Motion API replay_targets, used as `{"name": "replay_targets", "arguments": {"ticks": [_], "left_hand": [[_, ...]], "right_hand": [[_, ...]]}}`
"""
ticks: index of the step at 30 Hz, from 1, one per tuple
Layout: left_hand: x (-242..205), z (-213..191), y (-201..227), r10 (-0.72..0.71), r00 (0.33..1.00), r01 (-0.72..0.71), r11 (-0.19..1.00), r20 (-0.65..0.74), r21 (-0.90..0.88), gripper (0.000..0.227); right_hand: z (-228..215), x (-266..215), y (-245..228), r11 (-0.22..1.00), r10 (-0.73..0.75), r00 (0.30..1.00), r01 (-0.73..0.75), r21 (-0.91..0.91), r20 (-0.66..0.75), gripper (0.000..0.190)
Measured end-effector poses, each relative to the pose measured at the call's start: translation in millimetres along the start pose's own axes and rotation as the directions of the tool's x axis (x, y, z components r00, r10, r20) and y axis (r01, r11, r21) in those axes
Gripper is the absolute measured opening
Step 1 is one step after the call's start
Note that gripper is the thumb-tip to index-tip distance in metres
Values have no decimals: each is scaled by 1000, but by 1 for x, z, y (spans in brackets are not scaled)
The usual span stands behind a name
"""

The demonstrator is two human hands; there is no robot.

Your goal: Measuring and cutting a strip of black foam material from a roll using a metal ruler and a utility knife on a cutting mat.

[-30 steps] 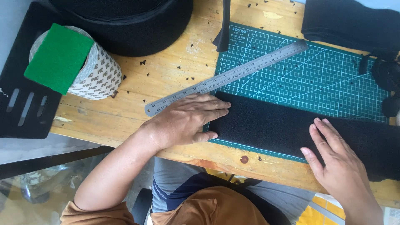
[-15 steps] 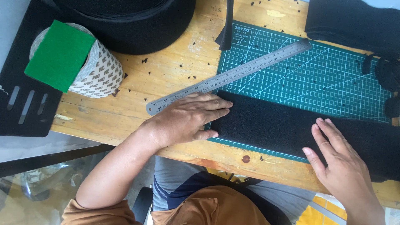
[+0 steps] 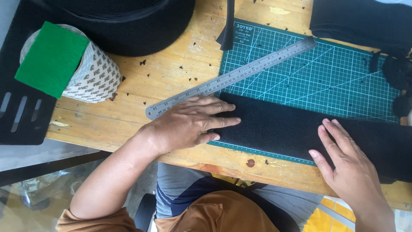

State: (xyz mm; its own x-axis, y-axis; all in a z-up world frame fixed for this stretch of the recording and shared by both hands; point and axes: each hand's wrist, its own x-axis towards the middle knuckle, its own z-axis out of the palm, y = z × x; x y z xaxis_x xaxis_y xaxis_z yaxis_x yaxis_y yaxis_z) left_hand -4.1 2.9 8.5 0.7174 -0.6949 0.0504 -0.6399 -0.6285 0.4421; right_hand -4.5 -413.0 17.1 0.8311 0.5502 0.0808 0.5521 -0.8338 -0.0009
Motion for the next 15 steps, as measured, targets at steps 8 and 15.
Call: {"name": "replay_targets", "arguments": {"ticks": [8,15], "left_hand": [[-1,-3,7,-23,1000,23,999,-6,-31,38],[-2,-3,9,-15,999,13,998,-34,-63,41]], "right_hand": [[-3,1,-2,1000,20,1000,-20,16,19,62],[-3,1,-2,1000,28,999,-28,-5,42,63]]}}
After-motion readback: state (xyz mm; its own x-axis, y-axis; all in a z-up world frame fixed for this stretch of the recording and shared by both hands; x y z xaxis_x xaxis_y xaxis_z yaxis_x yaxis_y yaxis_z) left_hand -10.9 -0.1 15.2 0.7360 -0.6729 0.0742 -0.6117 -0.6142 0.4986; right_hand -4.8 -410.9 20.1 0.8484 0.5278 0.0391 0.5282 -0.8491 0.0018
